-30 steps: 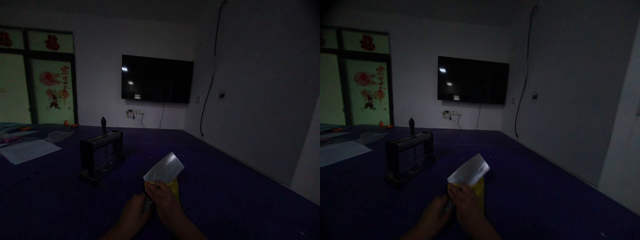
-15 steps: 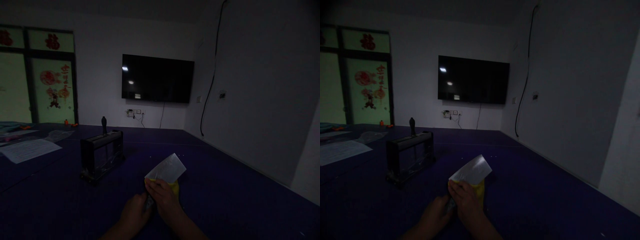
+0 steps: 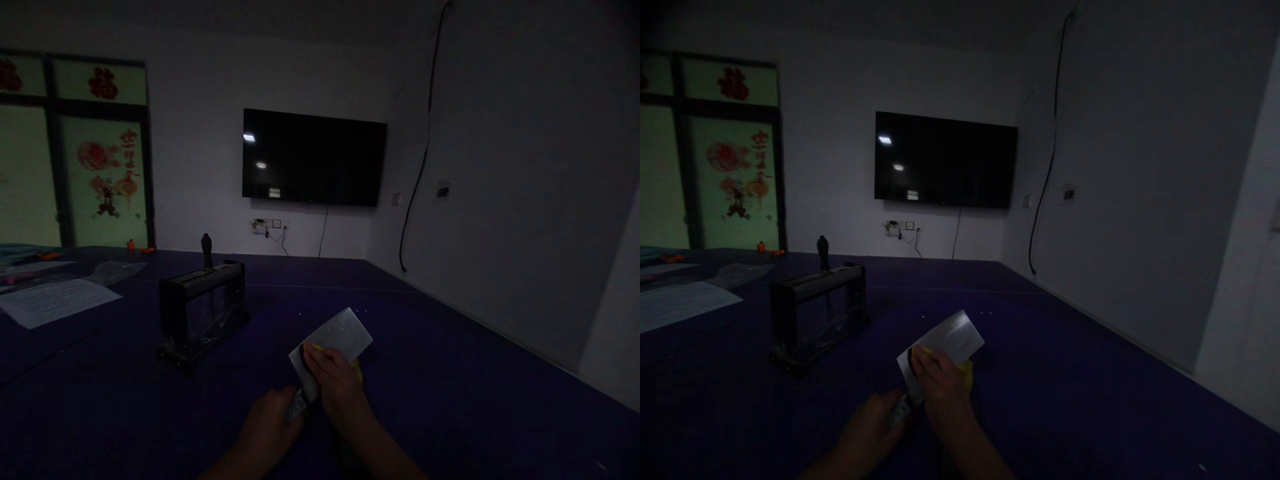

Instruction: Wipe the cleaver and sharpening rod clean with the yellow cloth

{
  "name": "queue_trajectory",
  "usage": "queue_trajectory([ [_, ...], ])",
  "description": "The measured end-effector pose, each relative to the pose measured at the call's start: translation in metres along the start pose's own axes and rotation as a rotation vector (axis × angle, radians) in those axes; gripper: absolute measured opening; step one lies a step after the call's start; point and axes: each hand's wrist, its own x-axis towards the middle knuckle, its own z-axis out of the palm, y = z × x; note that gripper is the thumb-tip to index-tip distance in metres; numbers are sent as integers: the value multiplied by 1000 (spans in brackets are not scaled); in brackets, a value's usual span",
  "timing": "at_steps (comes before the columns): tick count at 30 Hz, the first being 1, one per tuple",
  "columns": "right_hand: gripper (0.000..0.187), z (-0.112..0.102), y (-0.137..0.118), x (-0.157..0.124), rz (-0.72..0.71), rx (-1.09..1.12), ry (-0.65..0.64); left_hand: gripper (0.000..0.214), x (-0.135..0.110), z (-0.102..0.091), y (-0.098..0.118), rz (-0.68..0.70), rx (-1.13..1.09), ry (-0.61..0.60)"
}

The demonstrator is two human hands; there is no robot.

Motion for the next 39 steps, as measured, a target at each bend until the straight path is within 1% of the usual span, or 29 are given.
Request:
queue_trajectory([
  [5, 53, -8, 13, 1, 46, -63, 28, 23, -1, 0, 1, -7, 14, 39],
  [9, 58, -11, 21, 0, 131, -87, 48, 25, -2, -1, 2, -14, -1, 26],
  [13, 59, -13, 31, -2, 183, -95, 122, 26, -3, -5, 5, -36, 14, -4],
  [16, 58, -15, 41, -3, 224, -112, 153, 27, -3, -7, 6, -52, 19, -21],
  [19, 56, -19, 50, -4, 253, -155, 211, 27, -4, -8, 7, -45, 23, -44],
  [22, 55, -22, 58, -4, 259, -196, 264, 27, -4, -8, 7, -36, 30, -41],
  [28, 56, -30, 64, -5, 285, -194, 268, 26, -2, -5, 4, -17, 32, -29],
  [34, 58, -30, 65, -5, 320, -192, 252, 26, -3, -6, 6, 13, 64, -34],
  [39, 58, -30, 66, -4, 295, -208, 241, 29, -4, -8, 9, 9, 120, -78],
])
